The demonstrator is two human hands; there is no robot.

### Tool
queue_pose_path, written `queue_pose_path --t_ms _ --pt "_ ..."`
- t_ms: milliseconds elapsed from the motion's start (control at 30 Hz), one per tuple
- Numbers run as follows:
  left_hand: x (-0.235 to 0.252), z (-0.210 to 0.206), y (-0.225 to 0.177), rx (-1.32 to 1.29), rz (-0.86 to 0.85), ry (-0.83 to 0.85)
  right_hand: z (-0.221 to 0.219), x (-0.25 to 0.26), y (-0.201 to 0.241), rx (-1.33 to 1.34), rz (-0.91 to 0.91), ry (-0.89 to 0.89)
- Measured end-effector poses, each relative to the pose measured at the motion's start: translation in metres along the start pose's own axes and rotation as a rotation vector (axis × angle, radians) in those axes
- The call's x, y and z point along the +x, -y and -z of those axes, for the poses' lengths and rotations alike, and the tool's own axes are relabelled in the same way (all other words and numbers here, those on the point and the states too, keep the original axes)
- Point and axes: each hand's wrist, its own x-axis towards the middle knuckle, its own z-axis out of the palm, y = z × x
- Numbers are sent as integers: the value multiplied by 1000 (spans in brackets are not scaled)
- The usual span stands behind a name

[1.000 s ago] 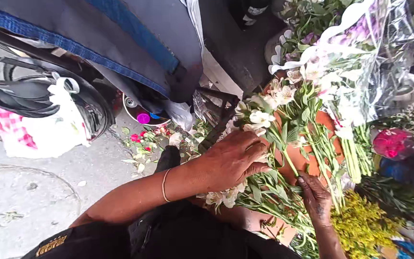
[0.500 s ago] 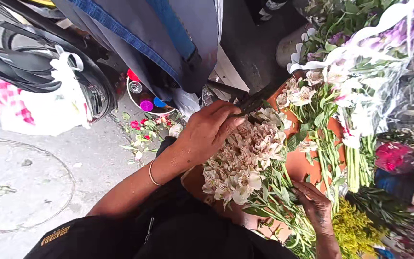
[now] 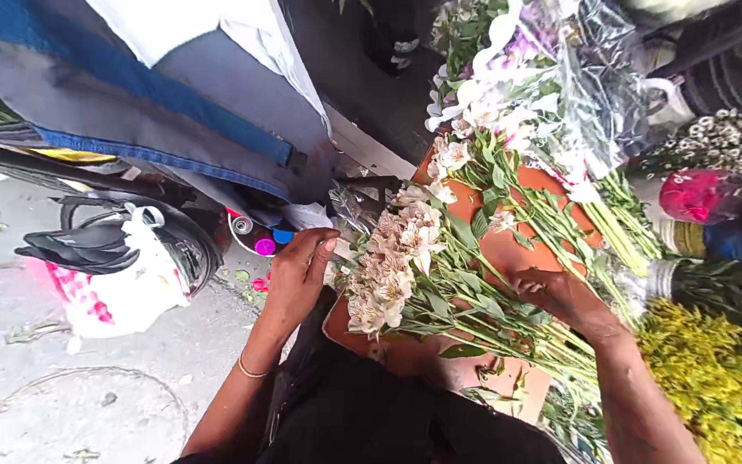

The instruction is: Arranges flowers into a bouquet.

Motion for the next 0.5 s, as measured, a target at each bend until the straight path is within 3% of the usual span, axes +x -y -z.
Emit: queue_pose_path --t_ms 100,167,300,500 --pt "-6 -1 -14 -19 -54 -29 26 4 -10 14 42 -287" --pt "-11 -1 -25 -20 -74 -32 32 18 -29 -66 -26 -444" --pt "-27 4 -48 28 -117 -32 4 44 -70 -154 -140 -482" --pt "-52 7 -77 87 -173 -36 -1 13 -64 -212 -101 -1014"
